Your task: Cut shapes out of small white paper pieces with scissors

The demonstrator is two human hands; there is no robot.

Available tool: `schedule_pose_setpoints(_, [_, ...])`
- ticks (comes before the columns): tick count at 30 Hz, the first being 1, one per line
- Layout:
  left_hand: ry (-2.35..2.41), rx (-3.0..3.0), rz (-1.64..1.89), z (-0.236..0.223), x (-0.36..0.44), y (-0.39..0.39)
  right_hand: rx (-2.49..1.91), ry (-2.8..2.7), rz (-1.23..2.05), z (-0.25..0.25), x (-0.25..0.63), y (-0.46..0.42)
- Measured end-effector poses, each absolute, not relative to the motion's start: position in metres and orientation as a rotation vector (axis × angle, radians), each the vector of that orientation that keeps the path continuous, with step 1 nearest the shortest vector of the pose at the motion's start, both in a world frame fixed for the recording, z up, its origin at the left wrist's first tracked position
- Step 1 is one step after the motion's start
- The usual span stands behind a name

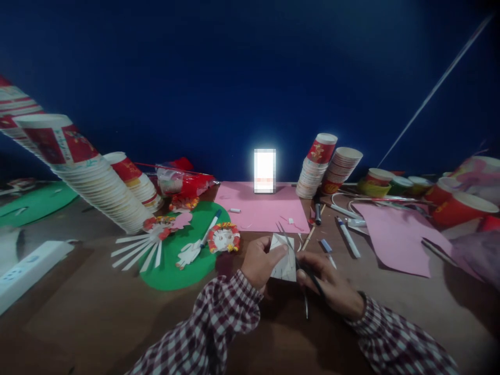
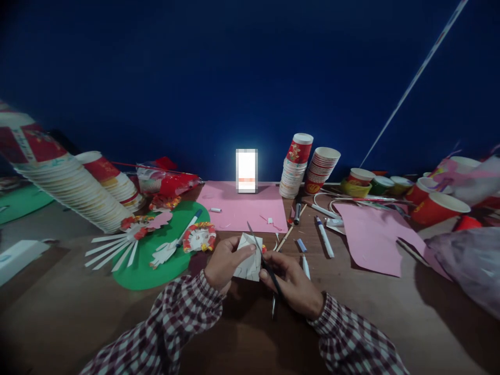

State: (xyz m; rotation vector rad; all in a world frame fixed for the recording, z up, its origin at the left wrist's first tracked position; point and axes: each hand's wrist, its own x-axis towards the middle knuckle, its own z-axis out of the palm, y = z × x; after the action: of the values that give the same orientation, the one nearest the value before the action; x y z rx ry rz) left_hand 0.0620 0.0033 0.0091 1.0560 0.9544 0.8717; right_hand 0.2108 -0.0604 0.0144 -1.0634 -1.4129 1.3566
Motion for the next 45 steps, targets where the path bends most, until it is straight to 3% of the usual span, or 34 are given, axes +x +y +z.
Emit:
schedule_pose_setpoints(29, [0.936,1.0,0.905,0.0141,0.0624,0.0026,-1.105,-1.421,1.318,0.0207,0.2105,-0.0604])
schedule_pose_setpoints(45, [0.894,0.865,0.736,0.0154,0.0588,0.0071,-1.158,-1.34,1.399,0.0168,0.2135,-0.0603])
